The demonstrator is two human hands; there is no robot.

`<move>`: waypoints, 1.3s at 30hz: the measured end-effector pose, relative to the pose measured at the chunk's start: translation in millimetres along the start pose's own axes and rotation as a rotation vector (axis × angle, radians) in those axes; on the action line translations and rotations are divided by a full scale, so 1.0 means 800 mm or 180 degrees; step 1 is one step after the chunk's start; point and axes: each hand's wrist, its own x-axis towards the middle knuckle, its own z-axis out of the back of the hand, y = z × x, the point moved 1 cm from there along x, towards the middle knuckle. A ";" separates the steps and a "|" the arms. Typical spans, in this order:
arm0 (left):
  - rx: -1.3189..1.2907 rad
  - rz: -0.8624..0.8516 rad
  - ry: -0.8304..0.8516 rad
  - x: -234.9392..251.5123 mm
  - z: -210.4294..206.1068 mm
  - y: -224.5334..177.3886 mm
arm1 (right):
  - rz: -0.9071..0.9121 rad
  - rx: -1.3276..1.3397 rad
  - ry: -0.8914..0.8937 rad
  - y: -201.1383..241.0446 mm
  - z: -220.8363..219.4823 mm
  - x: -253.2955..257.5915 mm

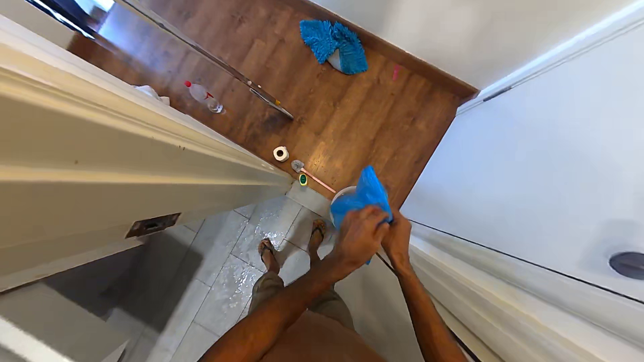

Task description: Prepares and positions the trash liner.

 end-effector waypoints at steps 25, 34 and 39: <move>-0.0433 -0.1579 -0.2238 -0.071 0.123 -0.179 | 0.2691 -0.1463 -0.0224 0.461 0.314 -0.187; -0.0527 -0.1711 -0.0708 -0.173 0.211 -0.193 | 0.2316 -0.0228 -0.1350 0.561 0.328 -0.244; -0.1102 -0.1428 0.0912 -0.258 0.245 -0.134 | 0.2057 0.0507 -0.0304 0.567 0.300 -0.257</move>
